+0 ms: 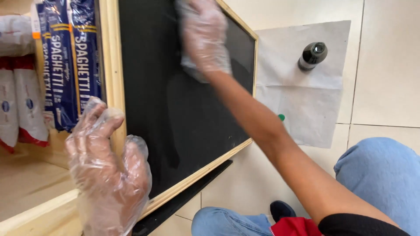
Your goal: The person sits on the floor and repeatedly pours liquid from a small bottle onto a green sponge, then wipes a black chalkboard surface. The person repositions the board slightly and continues wiping different areas of the board with the sponge.
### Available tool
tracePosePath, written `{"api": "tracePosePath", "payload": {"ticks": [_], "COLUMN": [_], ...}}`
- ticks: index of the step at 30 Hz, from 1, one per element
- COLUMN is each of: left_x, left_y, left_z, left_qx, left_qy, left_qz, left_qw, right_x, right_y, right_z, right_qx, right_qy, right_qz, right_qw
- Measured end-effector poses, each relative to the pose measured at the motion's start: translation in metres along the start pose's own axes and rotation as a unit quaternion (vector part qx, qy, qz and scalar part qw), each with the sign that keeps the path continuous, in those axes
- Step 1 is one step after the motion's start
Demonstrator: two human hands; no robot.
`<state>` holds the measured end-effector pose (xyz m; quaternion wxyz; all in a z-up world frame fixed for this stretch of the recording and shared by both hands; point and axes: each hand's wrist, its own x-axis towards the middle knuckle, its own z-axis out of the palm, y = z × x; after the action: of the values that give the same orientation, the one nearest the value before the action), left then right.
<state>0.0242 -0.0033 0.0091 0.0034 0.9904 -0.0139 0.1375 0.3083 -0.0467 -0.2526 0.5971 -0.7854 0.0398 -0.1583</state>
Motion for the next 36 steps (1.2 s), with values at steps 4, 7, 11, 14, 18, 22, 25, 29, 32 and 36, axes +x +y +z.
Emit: {"api": "tracePosePath", "payload": {"ticks": [4,7,11,14,18,22,25,29,32,36], "left_x": [0.004,0.004,0.006,0.005,0.008,0.009,0.010,0.014,0.011,0.018], "left_y": [0.000,0.003,0.008,0.008,0.011,0.008,0.010,0.014,0.004,-0.007], "left_z": [-0.001,0.000,-0.003,-0.002,-0.004,-0.003,-0.004,-0.011,0.005,0.023], "left_qx": [-0.013,-0.013,-0.055,-0.059,-0.080,-0.075,-0.082,-0.098,-0.107,-0.132], "left_qy": [-0.003,-0.002,0.004,-0.001,0.008,0.025,0.030,0.024,0.043,0.091], "left_qz": [0.007,-0.004,-0.027,-0.039,-0.042,-0.028,-0.013,-0.036,-0.070,-0.073], "left_qw": [1.000,1.000,0.998,0.998,0.996,0.996,0.996,0.994,0.991,0.984], "right_x": [0.008,0.006,0.020,0.038,-0.012,-0.123,-0.095,-0.002,0.009,0.028], "right_y": [-0.036,0.073,0.188,0.084,-0.031,-0.011,0.042,-0.018,0.018,-0.009], "right_z": [0.013,-0.005,0.026,0.037,-0.019,-0.084,-0.059,-0.104,-0.176,-0.289], "right_qx": [0.115,0.045,-0.123,-0.014,0.156,0.111,0.103,0.343,0.464,0.546], "right_qy": [0.010,-0.017,-0.074,0.015,-0.001,-0.098,-0.053,0.033,-0.046,-0.128], "right_qz": [-0.132,-0.087,0.126,-0.044,-0.194,-0.245,-0.220,0.217,0.246,0.348], "right_qw": [0.985,0.995,0.982,0.999,0.968,0.958,0.969,0.913,0.850,0.751]}}
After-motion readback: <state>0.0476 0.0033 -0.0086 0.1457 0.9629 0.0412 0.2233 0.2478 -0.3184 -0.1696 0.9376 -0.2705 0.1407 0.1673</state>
